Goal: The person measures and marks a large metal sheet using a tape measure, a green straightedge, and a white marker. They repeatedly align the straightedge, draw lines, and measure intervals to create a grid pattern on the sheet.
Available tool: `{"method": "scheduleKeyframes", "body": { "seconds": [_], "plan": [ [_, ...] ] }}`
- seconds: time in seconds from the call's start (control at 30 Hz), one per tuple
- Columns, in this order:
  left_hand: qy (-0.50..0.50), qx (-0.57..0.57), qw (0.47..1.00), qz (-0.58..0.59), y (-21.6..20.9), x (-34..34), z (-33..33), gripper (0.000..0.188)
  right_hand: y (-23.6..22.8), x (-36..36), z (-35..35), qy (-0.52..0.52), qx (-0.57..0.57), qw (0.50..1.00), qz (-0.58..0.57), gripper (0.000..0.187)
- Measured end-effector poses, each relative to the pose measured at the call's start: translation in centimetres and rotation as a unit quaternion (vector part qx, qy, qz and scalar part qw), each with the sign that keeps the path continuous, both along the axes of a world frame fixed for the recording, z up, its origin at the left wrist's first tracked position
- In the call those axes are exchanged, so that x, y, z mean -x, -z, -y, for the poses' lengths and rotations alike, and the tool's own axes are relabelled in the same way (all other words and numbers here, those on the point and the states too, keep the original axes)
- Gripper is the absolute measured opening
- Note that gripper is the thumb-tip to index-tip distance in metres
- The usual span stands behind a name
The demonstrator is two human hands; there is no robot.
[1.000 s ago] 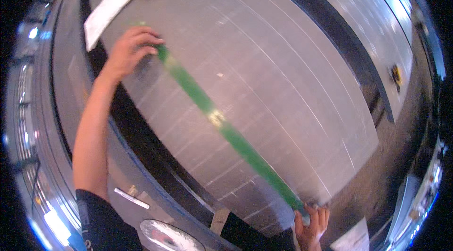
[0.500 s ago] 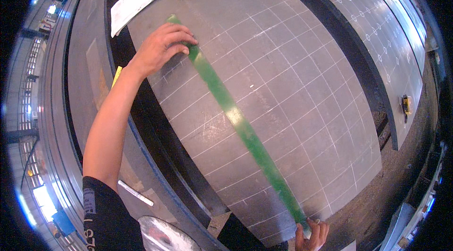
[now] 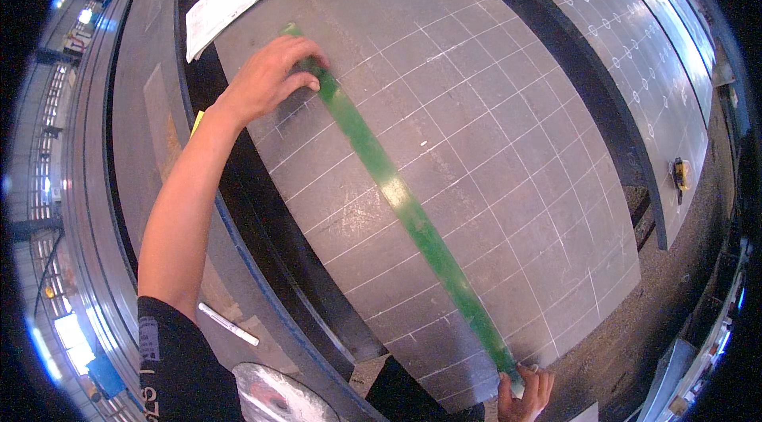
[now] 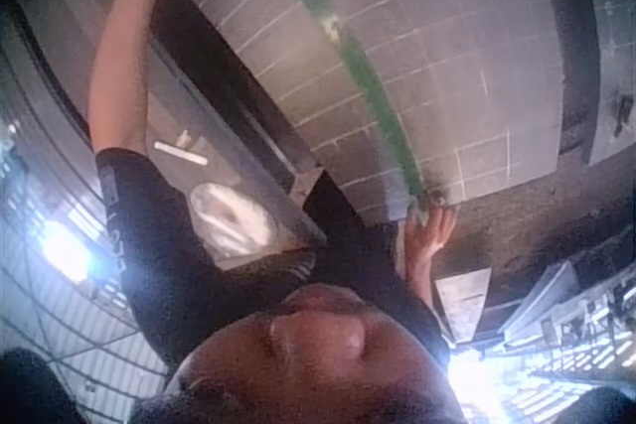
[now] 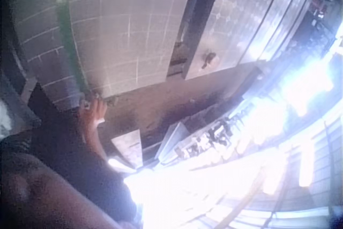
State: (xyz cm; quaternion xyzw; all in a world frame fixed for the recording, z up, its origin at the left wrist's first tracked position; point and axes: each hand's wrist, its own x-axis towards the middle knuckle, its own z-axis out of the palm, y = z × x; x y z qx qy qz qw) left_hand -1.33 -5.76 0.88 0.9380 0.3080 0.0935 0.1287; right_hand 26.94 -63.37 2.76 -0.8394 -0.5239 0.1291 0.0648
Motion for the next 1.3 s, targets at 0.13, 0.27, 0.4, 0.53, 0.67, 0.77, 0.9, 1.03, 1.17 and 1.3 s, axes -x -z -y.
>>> {"method": "scheduleKeyframes", "body": {
  "seconds": [0.13, 0.27, 0.4, 0.53, 0.67, 0.77, 0.9, 1.03, 1.17, 1.3],
  "plan": [
    [0.015, -0.021, 1.000, -0.013, -0.2, 0.4, 0.2, 0.016, 0.4, 0.0, 0.5, 0.002, 0.000, 1.000, 0.000, 0.031],
    [-0.038, -0.018, 0.999, -0.016, -0.2, 0.4, 2.4, 0.021, 0.5, 0.0, 0.8, 0.009, 0.019, 1.000, -0.003, 0.035],
    [-0.155, 0.027, 0.985, -0.077, -1.3, -3.2, 7.1, 0.070, 0.3, 0.4, 0.5, 0.023, -0.004, 1.000, -0.004, 0.036],
    [-0.224, 0.033, 0.957, -0.183, -1.9, -5.2, 10.0, 0.124, 0.8, -0.1, -0.2, 0.001, -0.043, 0.998, -0.040, 0.033],
    [-0.238, 0.035, 0.954, -0.179, -2.0, -5.9, 10.5, 0.116, 0.9, -0.3, -0.2, 0.001, -0.052, 0.997, -0.052, 0.033],
    [-0.245, 0.066, 0.951, -0.177, -2.5, -6.8, 11.6, 0.115, 0.7, -0.2, -0.8, 0.006, -0.086, 0.995, -0.052, 0.028],
    [-0.228, 0.053, 0.953, -0.191, -2.2, -7.2, 13.1, 0.122, 0.6, -0.1, -0.8, -0.002, -0.095, 0.994, -0.052, 0.029],
    [-0.227, 0.048, 0.946, -0.228, -2.3, -7.5, 13.6, 0.131, 0.7, -0.2, -0.5, -0.007, -0.088, 0.995, -0.050, 0.033],
    [-0.234, 0.063, 0.939, -0.245, -2.5, -7.7, 13.7, 0.135, 0.8, -0.2, -0.6, -0.011, -0.089, 0.995, -0.045, 0.033],
    [-0.235, 0.059, 0.929, -0.279, -2.8, -8.3, 13.7, 0.134, 0.5, -0.5, -1.1, -0.021, -0.093, 0.995, -0.042, 0.032]
  ]
}}
